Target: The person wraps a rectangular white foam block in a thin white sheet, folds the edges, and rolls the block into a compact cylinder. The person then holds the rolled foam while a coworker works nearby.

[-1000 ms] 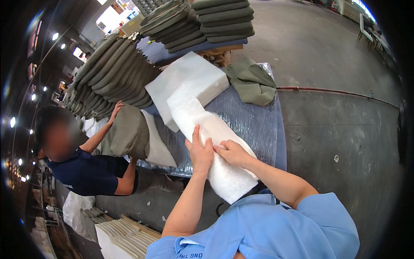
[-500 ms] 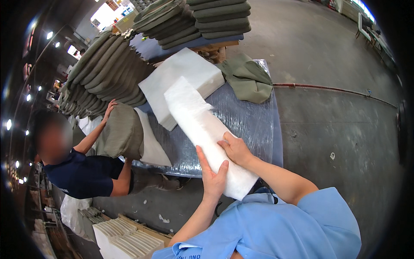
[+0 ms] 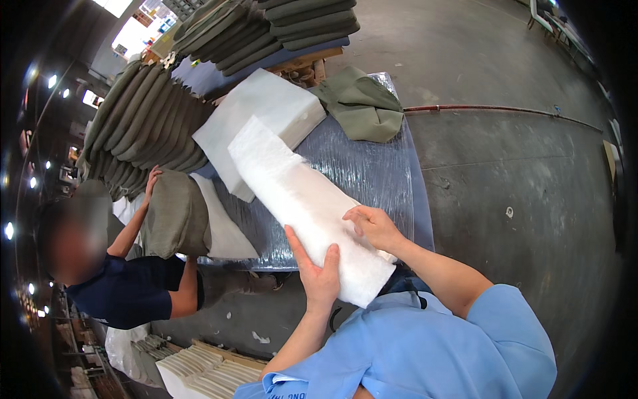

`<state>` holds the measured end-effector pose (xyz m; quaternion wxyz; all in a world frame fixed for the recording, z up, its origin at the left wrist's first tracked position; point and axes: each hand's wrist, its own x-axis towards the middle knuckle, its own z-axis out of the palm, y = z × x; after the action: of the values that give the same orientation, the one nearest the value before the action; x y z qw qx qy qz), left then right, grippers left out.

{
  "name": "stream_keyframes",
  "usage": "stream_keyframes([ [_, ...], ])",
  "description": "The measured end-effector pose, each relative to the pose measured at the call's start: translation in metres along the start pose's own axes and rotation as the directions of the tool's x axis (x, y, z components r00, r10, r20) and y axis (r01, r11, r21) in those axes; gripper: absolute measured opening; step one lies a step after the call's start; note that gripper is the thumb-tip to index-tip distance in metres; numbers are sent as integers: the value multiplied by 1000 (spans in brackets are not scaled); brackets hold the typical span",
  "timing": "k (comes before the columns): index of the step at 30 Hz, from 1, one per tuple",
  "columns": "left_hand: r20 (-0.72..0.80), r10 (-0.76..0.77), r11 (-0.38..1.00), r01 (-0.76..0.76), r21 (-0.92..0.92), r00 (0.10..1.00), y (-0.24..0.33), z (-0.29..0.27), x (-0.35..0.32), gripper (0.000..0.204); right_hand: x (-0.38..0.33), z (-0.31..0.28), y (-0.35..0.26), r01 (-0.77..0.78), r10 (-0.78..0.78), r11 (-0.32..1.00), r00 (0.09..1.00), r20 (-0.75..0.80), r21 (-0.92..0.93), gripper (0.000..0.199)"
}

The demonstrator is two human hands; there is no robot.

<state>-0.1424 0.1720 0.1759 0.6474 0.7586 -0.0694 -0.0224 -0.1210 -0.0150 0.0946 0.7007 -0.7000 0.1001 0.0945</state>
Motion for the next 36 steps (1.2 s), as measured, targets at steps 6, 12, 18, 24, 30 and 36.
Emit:
stream_keyframes([
  [6, -11, 47, 999, -47, -2, 999, -3, -3, 0, 95, -40, 13, -28, 66, -60, 997, 988, 146, -33, 43],
  [12, 0, 23, 998, -23, -59, 1000, -2, 3, -2, 93, -49, 16, -37, 241, -246, 947, 969, 2, -211, 38],
  [18, -80, 9, 999, -5, 48, 997, -2, 7, -5, 94, -9, 27, -6, 384, -384, 888, 922, 51, -254, 33],
  [24, -166, 24, 1000, -25, -6, 986, -15, 1, -43, 81, 14, 29, -8, 523, -475, 789, 852, 220, -322, 36],
  [30, -363, 86, 996, -87, 13, 928, -26, 27, -77, 68, 27, 25, -26, 745, -610, 572, 666, 429, -343, 33],
  [36, -462, 166, 965, -47, 258, 871, -22, 34, -66, 55, 51, 48, 2, 568, -518, 776, 822, 236, -276, 33],
])
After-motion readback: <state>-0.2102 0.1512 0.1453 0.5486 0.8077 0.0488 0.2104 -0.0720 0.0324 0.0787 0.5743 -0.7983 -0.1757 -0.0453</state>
